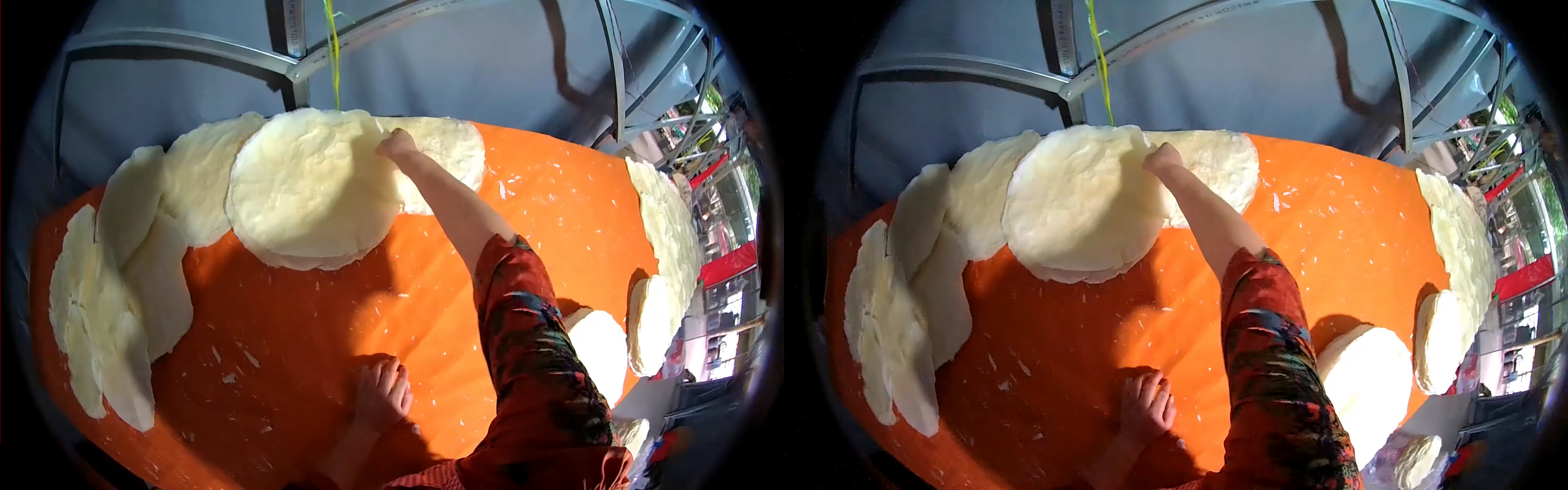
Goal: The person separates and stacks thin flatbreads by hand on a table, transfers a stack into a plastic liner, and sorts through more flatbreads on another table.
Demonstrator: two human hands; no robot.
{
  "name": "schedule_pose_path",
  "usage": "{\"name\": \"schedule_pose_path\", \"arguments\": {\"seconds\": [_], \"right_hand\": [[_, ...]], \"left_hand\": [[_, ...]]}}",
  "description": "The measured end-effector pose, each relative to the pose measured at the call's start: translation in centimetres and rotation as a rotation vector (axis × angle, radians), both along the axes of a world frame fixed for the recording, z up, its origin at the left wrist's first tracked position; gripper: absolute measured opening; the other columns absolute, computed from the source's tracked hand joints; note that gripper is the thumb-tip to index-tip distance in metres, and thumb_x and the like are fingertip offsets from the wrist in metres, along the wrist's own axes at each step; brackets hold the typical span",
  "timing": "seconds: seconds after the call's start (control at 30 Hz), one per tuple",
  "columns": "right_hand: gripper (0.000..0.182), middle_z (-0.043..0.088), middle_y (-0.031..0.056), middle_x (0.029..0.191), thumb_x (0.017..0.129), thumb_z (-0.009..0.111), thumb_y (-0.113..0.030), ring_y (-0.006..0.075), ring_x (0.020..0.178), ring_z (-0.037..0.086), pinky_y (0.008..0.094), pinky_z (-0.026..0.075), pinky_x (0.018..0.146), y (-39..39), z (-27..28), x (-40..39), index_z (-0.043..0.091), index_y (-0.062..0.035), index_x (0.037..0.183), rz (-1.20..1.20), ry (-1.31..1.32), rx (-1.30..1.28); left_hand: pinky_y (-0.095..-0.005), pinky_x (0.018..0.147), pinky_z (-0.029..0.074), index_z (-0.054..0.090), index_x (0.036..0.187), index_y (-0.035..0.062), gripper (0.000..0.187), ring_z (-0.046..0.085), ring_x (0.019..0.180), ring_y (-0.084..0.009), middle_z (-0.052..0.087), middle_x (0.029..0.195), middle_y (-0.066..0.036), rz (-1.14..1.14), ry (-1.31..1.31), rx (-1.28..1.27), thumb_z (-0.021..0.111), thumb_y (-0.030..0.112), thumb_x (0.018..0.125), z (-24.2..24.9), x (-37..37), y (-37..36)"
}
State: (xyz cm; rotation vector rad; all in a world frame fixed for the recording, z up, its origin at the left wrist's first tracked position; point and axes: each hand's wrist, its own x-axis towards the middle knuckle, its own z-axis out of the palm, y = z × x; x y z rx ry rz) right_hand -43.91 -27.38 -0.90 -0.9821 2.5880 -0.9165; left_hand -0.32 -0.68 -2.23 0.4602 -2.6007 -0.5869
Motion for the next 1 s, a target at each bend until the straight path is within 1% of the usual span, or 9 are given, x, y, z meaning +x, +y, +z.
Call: {"name": "schedule_pose_path", "arguments": {"seconds": [0.17, 0.27, 0.4, 0.47, 0.57, 0.67, 0.8, 0.9, 1.0], "right_hand": [[0.034, 0.068, 0.0129, 0.085, 0.063, 0.077, -0.018, 0.0203, 0.071, 0.062, 0.0336, 0.053, 0.067, 1.3, 5.6, 0.5, 0.069, 0.0013, 0.089, -0.084, -0.367, 0.013], [0.036, 0.067, 0.0185, 0.092, 0.064, 0.077, -0.013, 0.0302, 0.081, 0.066, 0.0372, 0.053, 0.073, 5.4, 9.7, -1.8, 0.069, 0.0027, 0.095, 0.044, -0.279, -0.184], [0.044, 0.068, 0.0159, 0.094, 0.064, 0.077, -0.011, 0.029, 0.084, 0.067, 0.0392, 0.054, 0.075, 13.5, 6.4, -12.2, 0.066, 0.0025, 0.105, -0.082, -0.387, -0.197], [0.046, 0.067, 0.0163, 0.099, 0.065, 0.075, -0.008, 0.0294, 0.088, 0.067, 0.0439, 0.053, 0.08, 15.6, 2.5, -14.0, 0.064, 0.0024, 0.109, -0.313, -0.098, 0.135], [0.046, 0.066, 0.0156, 0.105, 0.065, 0.077, -0.011, 0.0325, 0.095, 0.064, 0.0469, 0.05, 0.084, 16.2, 1.4, -13.6, 0.066, 0.001, 0.108, -0.389, -0.276, 0.094], [0.048, 0.066, 0.0162, 0.104, 0.069, 0.074, -0.014, 0.0343, 0.094, 0.064, 0.0467, 0.05, 0.081, 18.4, 2.0, -14.7, 0.063, 0.002, 0.113, -0.312, -0.878, -0.26], [0.036, 0.064, 0.0161, 0.1, 0.074, 0.07, -0.01, 0.0315, 0.086, 0.066, 0.0456, 0.054, 0.07, 18.2, 7.0, -10.8, 0.06, 0.0014, 0.106, -0.39, -0.766, -0.037], [0.014, 0.046, 0.0046, 0.062, 0.073, 0.067, -0.007, 0.0167, 0.046, 0.039, 0.0336, 0.032, 0.04, 18.0, 5.0, -6.2, 0.054, -0.0066, 0.078, -0.359, -0.965, -0.486], [0.017, 0.046, 0.0023, 0.064, 0.072, 0.065, -0.001, 0.015, 0.046, 0.042, 0.0297, 0.03, 0.037, 21.4, 4.0, 4.2, 0.055, -0.0077, 0.084, -0.351, -0.98, -0.749]], "left_hand": [[-0.054, 0.096, 0.036, 0.062, 0.103, 0.003, 0.03, 0.05, 0.112, -0.0329, 0.054, 0.12, -0.013, -0.015, -0.076, 0.06, 0.059, 0.02, 0.078, -0.3, -0.1, 0.5], [-0.0542, 0.096, 0.036, 0.061, 0.104, 0.0036, 0.03, 0.05, 0.112, -0.033, 0.054, 0.121, -0.014, -0.012, -0.072, 0.029, 0.06, 0.019, 0.078, -0.3, -0.1, 0.5], [-0.0538, 0.096, 0.036, 0.062, 0.104, 0.0046, 0.029, 0.051, 0.11, -0.0326, 0.055, 0.121, -0.013, 0.002, -0.062, 0.043, 0.059, 0.019, 0.079, -0.4, 0.0, 0.5], [-0.0531, 0.096, 0.036, 0.062, 0.104, 0.005, 0.029, 0.052, 0.11, -0.0321, 0.056, 0.12, -0.013, -0.001, -0.073, 0.03, 0.059, 0.02, 0.079, 0.2, -0.3, 0.6], [-0.0519, 0.096, 0.036, 0.063, 0.104, 0.0051, 0.028, 0.053, 0.109, -0.0313, 0.057, 0.119, -0.012, 0.008, -0.096, -0.018, 0.059, 0.02, 0.08, 1.0, -0.1, 0.4], [-0.0505, 0.096, 0.037, 0.062, 0.104, 0.0047, 0.029, 0.053, 0.11, -0.0307, 0.058, 0.119, -0.012, 0.018, -0.096, -0.055, 0.058, 0.02, 0.08, 1.1, -0.2, 0.7], [-0.0531, 0.095, 0.037, 0.062, 0.104, 0.005, 0.031, 0.052, 0.111, -0.0301, 0.056, 0.12, -0.012, 0.013, -0.063, -0.059, 0.059, 0.021, 0.077, 0.5, -0.5, 0.9], [-0.0547, 0.095, 0.037, 0.062, 0.104, 0.0052, 0.033, 0.05, 0.113, -0.0304, 0.055, 0.121, -0.012, 0.027, 0.01, -0.04, 0.061, 0.021, 0.075, 0.2, 0.4, 0.8], [-0.0527, 0.094, 0.038, 0.062, 0.104, 0.0053, 0.032, 0.049, 0.114, -0.031, 0.055, 0.12, -0.012, 0.013, 0.074, -0.004, 0.063, 0.017, 0.074, -0.2, 0.9, 1.0]]}}
